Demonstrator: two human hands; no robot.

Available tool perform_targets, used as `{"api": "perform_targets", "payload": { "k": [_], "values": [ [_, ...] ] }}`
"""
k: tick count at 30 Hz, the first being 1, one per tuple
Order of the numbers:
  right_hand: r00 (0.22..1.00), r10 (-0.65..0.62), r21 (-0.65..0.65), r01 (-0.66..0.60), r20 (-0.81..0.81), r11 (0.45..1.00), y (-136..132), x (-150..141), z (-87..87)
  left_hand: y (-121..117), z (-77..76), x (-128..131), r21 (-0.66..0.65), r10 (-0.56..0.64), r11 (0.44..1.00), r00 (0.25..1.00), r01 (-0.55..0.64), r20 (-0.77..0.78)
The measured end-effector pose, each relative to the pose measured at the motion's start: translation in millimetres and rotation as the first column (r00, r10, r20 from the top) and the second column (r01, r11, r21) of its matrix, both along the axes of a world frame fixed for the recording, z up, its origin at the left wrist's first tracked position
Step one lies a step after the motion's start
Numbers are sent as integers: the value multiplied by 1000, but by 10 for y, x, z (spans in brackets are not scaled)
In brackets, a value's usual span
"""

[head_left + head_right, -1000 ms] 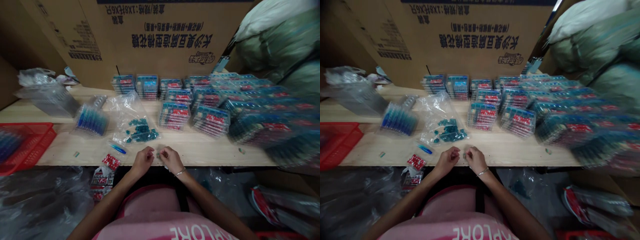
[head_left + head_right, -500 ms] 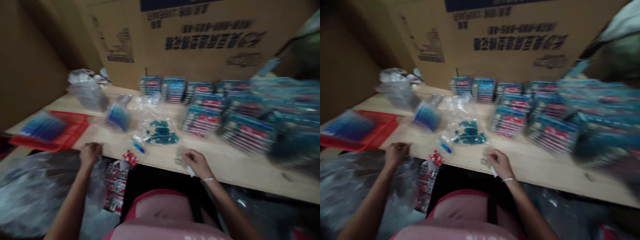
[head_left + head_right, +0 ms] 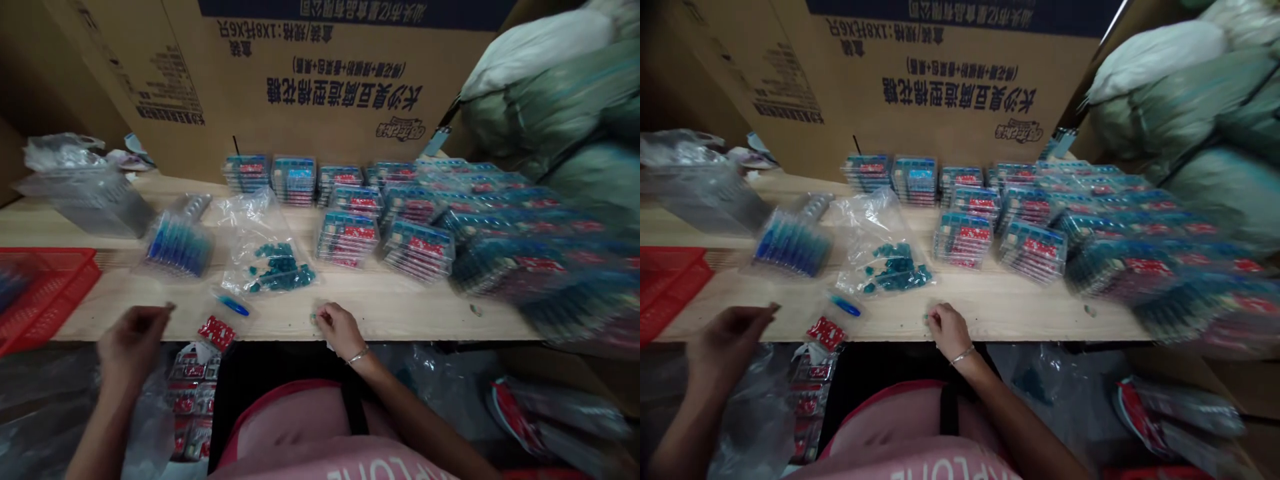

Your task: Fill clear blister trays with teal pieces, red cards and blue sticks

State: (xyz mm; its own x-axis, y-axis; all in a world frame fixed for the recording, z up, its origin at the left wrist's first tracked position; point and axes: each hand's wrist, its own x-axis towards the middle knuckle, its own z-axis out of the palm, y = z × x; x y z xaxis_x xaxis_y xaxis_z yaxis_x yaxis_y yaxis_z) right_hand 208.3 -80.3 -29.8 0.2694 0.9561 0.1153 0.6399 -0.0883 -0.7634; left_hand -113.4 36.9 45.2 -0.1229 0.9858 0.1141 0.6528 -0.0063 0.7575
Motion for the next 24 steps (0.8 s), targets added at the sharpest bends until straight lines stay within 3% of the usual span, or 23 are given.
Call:
{"api": "perform_targets", "payload": {
  "k": [1, 2, 3, 5, 7, 9, 12, 17, 24],
  "values": [
    [999, 11, -11, -12, -31, 1000, 1, 26, 0, -116, -3, 233, -18, -101, 994, 986, 105, 135],
    [998, 14, -20, -15, -69, 1000, -3, 56, -1, -228, -23, 491, -61, -272, 953, 931, 295, 244],
    [994, 10, -24, -12, -106, 1000, -11, 86, -3, -328, -59, 759, -87, -412, 884, 852, 460, 324],
    [988, -8, -22, 5, -153, 1000, -40, 143, -6, -459, -174, 1265, -105, -585, 733, 702, 672, 406],
    [985, -19, -25, 15, -170, 1000, -77, 187, -6, -477, -317, 1652, -109, -665, 634, 611, 766, 429],
    [983, -24, -39, 17, -180, 999, -109, 209, 1, -408, -447, 1890, -121, -715, 586, 581, 802, 390],
    [981, -30, -65, 18, -191, 998, -118, 195, 25, -250, -558, 2032, -145, -765, 551, 567, 822, 305],
    [993, -5, -74, -4, -121, 997, -42, 120, 65, -161, -565, 2020, -158, -798, 530, 553, 833, 239],
    [992, 103, -128, -94, 72, 987, -3, 76, 105, -425, -619, 1841, -48, -778, 606, 604, 794, 170]
  ]
}}
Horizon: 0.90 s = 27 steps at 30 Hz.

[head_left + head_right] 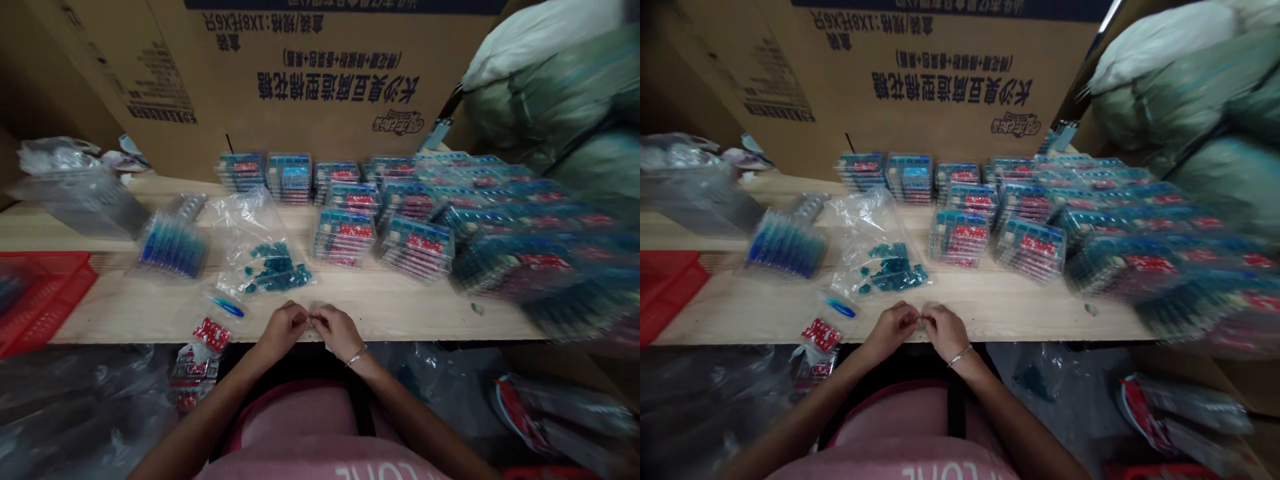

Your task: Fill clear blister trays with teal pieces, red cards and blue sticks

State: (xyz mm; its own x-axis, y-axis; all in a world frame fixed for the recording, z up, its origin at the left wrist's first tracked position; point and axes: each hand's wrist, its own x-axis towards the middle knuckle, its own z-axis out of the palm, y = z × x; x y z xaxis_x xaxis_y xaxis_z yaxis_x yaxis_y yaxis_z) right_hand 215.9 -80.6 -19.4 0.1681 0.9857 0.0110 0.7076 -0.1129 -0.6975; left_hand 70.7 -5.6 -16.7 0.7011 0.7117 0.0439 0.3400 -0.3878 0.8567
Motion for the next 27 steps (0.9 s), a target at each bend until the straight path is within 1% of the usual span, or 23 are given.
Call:
{"api": "perform_targets", "payload": {
  "k": [3, 5, 9, 11, 12, 13, 14, 15, 16, 17, 18, 19, 20, 22, 24, 27],
  "values": [
    [994, 74, -34, -71, 84, 997, -9, -11, 60, -123, -54, -61, 81, 75, 994, 997, -73, -11],
    [992, 102, -38, -99, 80, 994, -16, -23, 90, -176, -79, -88, 109, 102, 989, 995, -100, -17],
    [992, 126, 3, -126, -21, 992, -18, -44, 80, -206, -93, -110, 115, 99, 988, 995, -100, 15],
    [987, 104, 6, -104, -122, 995, -14, -38, 56, -199, -82, -107, 101, 101, 989, 994, -106, 52],
    [977, 85, 0, -86, -197, 996, -13, -28, 48, -195, -73, -103, 68, 109, 991, 991, -114, 77],
    [957, 69, -8, -74, -283, 997, -14, -15, 46, -192, -62, -99, 0, 122, 992, 986, -123, 112],
    [927, 61, -13, -71, -369, 997, -17, -1, 53, -191, -47, -95, -112, 138, 986, 978, -121, 155],
    [894, 62, -12, -75, -444, 997, -21, 13, 68, -193, -28, -92, -255, 162, 961, 966, -107, 202],
    [863, 70, -4, -83, -500, 997, -28, 23, 91, -199, -3, -91, -405, 197, 911, 949, -83, 247],
    [843, 79, 7, -88, -533, 996, -35, 27, 121, -208, 28, -90, -530, 240, 846, 929, -58, 282],
    [834, 83, 22, -85, -545, 996, -44, 24, 156, -220, 68, -89, -617, 287, 786, 908, -41, 305],
    [836, 82, 43, -70, -542, 997, -52, 13, 195, -236, 116, -89, -665, 332, 746, 888, -40, 319],
    [844, 78, 73, -46, -530, 996, -60, -5, 237, -253, 171, -90, -684, 375, 728, 866, -54, 330],
    [869, 74, 161, 7, -490, 987, -73, -53, 323, -288, 297, -91, -688, 447, 719, 821, -93, 356],
    [898, 74, 267, 50, -433, 962, -84, -99, 405, -314, 420, -95, -701, 491, 704, 790, -112, 367],
    [937, 75, 373, 62, -342, 926, -96, -123, 499, -321, 547, -104, -730, 518, 674, 776, -111, 360]
  ]
}}
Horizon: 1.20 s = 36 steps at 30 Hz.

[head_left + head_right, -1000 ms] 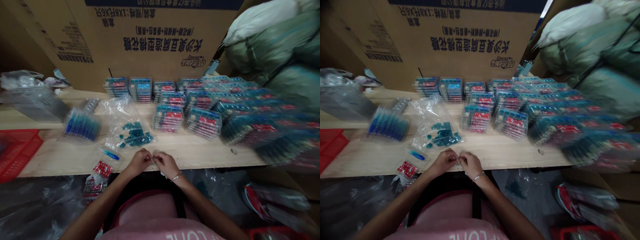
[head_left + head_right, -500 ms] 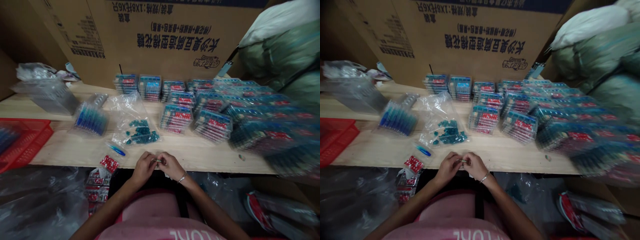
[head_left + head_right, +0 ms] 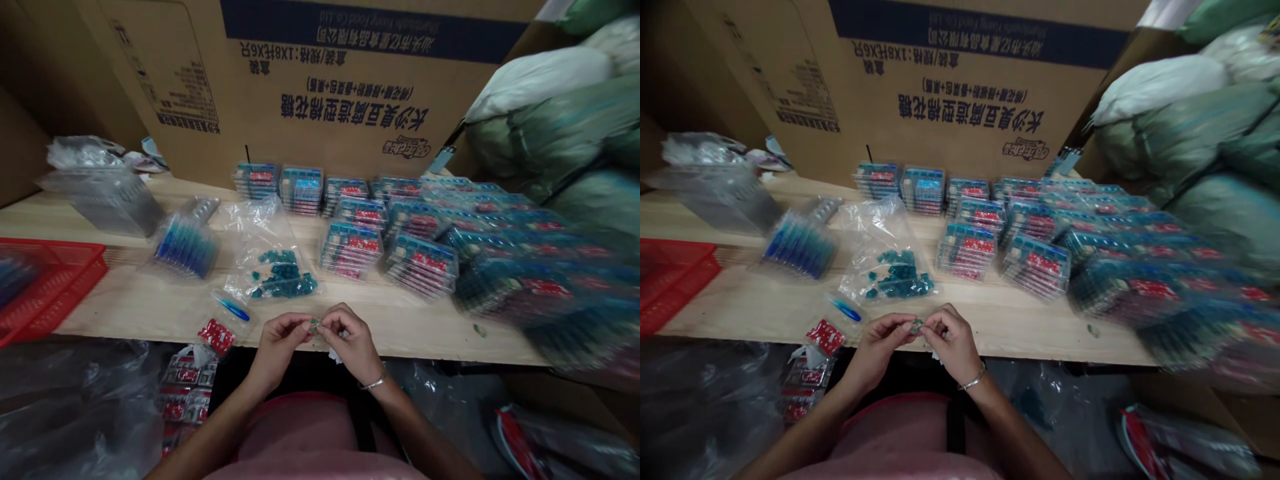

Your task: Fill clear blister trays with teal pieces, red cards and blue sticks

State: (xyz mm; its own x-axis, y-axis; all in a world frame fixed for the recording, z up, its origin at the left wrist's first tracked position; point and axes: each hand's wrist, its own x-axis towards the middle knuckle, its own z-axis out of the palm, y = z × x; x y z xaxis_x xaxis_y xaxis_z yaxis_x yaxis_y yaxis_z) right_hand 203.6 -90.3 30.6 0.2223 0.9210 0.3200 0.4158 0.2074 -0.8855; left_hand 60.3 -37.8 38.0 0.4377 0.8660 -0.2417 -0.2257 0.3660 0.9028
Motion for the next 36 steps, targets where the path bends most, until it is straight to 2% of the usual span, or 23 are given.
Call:
{"api": "perform_targets", "payload": {
  "k": [3, 6, 10, 15, 17, 19, 22, 25, 28, 31, 36],
  "values": [
    [996, 26, 33, -29, 88, 999, -16, 30, 51, 28, 36, -3, -35, -16, 999, 1000, 16, 10],
    [985, 63, 10, -65, 162, 998, -28, 67, 78, 65, 22, 5, -93, -53, 994, 998, 55, 23],
    [983, 74, -41, -69, 166, 997, -7, 74, 98, 98, 13, 20, -166, -91, 981, 994, 99, 59],
    [997, 76, -163, -74, 3, 984, 16, 110, 70, 118, 21, 7, -6, -134, 991, 991, 134, -25],
    [995, 71, -224, -86, -76, 971, 10, 156, 73, 124, 0, 0, 60, -115, 991, 991, 119, -66],
    [993, 77, -247, -96, -86, 964, 7, 198, 107, 130, -36, 1, 114, -76, 990, 992, 88, -106],
    [978, 203, -211, -187, 56, 959, 26, 214, 194, 139, -77, 17, 169, -73, 981, 988, 95, -133],
    [910, 333, -148, -305, 247, 941, 66, 186, 252, 151, -59, 15, 186, -166, 964, 977, 189, -132],
    [876, 369, -127, -346, 312, 930, 93, 167, 237, 158, -10, -24, 166, -280, 940, 952, 299, -126],
    [918, 349, -155, -323, 189, 933, 91, 160, 177, 144, 4, -62, 109, -338, 933, 939, 343, -64],
    [979, 164, -229, -188, -120, 955, 67, 74, 79, 91, -68, -33, 23, -196, 980, 980, 195, 24]
  ]
}}
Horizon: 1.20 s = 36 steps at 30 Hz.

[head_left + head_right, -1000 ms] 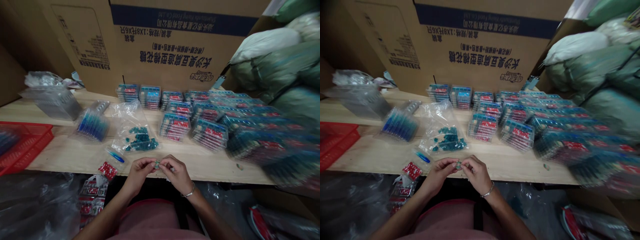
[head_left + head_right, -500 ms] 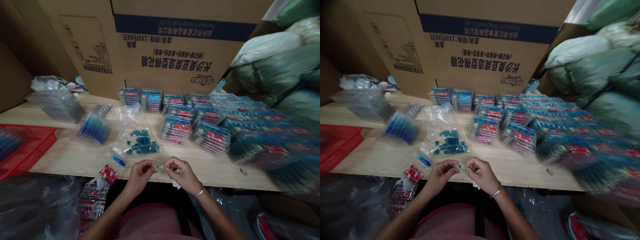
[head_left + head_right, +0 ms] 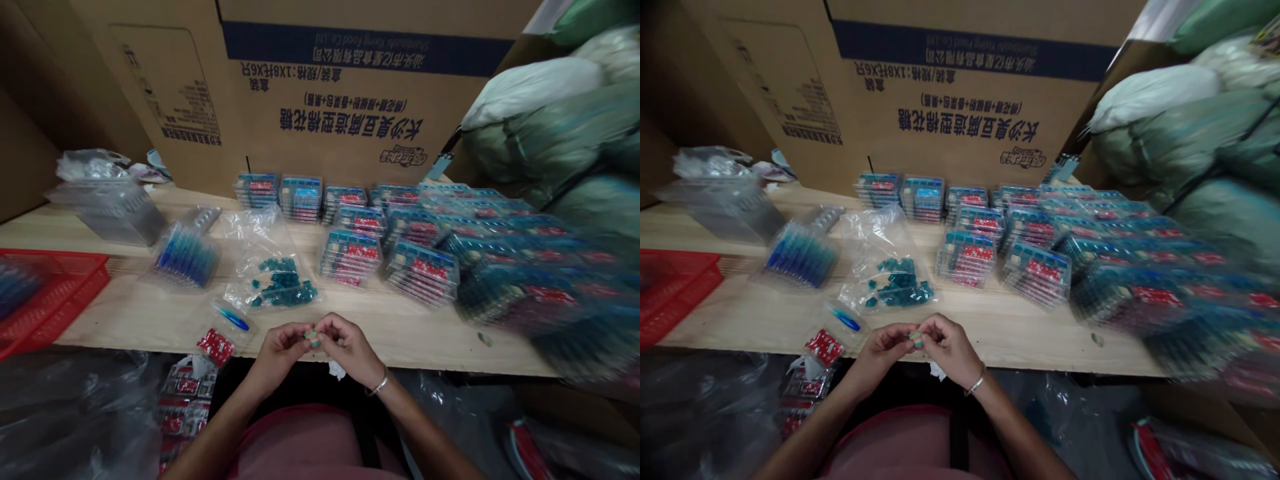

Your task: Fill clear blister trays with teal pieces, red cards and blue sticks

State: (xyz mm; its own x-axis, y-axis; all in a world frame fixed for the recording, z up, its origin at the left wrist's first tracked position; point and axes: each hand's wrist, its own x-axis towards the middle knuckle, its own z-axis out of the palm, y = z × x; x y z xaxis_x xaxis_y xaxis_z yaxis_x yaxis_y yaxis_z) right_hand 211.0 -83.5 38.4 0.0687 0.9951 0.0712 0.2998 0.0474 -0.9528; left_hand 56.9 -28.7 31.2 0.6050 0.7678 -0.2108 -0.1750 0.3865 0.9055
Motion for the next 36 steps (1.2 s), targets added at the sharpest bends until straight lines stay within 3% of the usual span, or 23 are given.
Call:
{"api": "perform_targets", "payload": {
  "k": [6, 10, 15, 19, 31, 33, 36],
  "values": [
    [967, -212, 41, 220, -143, 975, -14, -162, -86, -49, -110, 84, -39, 199, 979, 980, -198, 16],
    [935, -315, 39, 325, -161, 945, -32, -229, -117, -60, -98, 103, -21, 283, 959, 959, -283, -8],
    [954, -286, 100, 294, -86, 951, -29, -253, -108, -70, -60, 101, 12, 305, 952, 952, -305, -18],
    [949, -299, 61, 306, -98, 950, 12, -225, -130, -81, -61, 99, 9, 284, 959, 959, -283, -22],
    [858, -415, -11, 433, -302, 902, 63, -410, -326, -134, -135, 185, -238, 379, 906, 922, -351, 82],
    [852, -433, -20, 447, -295, 894, 65, -415, -354, -127, -148, 200, -230, 382, 907, 918, -352, 103],
    [904, -390, 15, 399, -177, 917, 47, -383, -359, -116, -174, 219, -260, 411, 894, 899, -366, 150]
  ]
}}
